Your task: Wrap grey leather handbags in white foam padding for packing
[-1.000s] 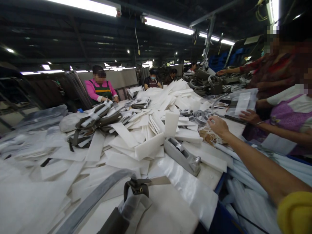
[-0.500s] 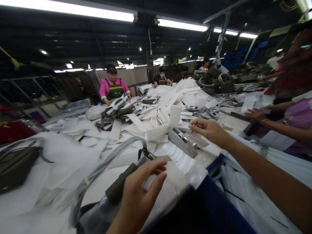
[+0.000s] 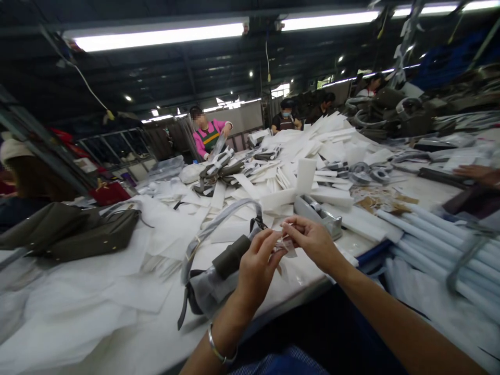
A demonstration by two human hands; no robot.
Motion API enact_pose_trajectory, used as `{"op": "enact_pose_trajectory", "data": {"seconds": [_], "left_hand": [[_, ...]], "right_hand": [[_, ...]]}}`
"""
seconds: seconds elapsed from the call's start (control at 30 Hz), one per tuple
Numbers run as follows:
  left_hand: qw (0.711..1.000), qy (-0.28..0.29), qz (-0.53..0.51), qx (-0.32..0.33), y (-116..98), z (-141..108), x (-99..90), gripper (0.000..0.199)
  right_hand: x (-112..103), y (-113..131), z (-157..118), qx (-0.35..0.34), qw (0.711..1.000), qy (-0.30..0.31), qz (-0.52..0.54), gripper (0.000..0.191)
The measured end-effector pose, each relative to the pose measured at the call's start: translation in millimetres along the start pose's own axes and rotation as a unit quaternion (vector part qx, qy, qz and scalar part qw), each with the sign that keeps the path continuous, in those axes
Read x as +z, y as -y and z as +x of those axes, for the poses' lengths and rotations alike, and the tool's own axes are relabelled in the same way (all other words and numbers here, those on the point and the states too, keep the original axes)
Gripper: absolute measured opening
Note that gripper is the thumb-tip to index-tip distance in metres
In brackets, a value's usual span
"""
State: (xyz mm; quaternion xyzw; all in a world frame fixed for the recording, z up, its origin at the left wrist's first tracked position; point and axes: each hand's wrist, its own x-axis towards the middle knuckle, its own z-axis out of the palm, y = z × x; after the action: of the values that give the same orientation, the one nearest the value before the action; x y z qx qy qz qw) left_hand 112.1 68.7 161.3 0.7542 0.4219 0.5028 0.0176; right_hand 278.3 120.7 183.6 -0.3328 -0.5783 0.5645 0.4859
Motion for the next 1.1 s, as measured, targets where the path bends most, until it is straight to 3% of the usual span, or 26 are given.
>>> {"op": "enact_pose_trajectory", "data": {"seconds": [0.13, 0.3, 0.5, 0.6, 0.7, 0.87, 1.1], "left_hand": [[0.999, -0.003, 0.03, 0.03, -0.1, -2.1, -14.4, 0.022], [0.996, 0.005, -0.028, -0.081, -1.2, -0.5, -24.9, 0.017], [0.956, 0.03, -0.181, -0.228, -0.7, 5.7, -25.5, 0.014], [0.923, 0.023, -0.254, -0.29, 1.9, 8.2, -27.8, 0.019], [0.875, 0.013, -0.343, -0.342, 3.8, 9.5, -32.2, 0.026], [0.808, -0.01, -0.447, -0.384, 2.4, 12.3, -41.6, 0.028], [0.764, 0.023, -0.535, -0.36, -13.9, 24.0, -62.1, 0.019]], "right_hand": [[8.3, -3.2, -10.3, 0.007, 0.999, 0.042, 0.027, 0.048], [9.4, -15.5, -24.9, -0.043, 0.994, 0.105, -0.005, 0.063], [6.8, -8.5, -36.6, -0.098, 0.971, 0.035, -0.215, 0.053], [3.2, -2.8, -38.7, -0.1, 0.961, 0.006, -0.257, 0.05], [-1.3, -6.7, -38.5, -0.071, 0.97, 0.005, -0.233, 0.048], [-1.6, -26.5, -36.5, -0.006, 0.993, 0.061, -0.103, 0.057], [21.7, -48.3, -40.8, 0.051, 0.985, 0.163, 0.005, 0.072]]}}
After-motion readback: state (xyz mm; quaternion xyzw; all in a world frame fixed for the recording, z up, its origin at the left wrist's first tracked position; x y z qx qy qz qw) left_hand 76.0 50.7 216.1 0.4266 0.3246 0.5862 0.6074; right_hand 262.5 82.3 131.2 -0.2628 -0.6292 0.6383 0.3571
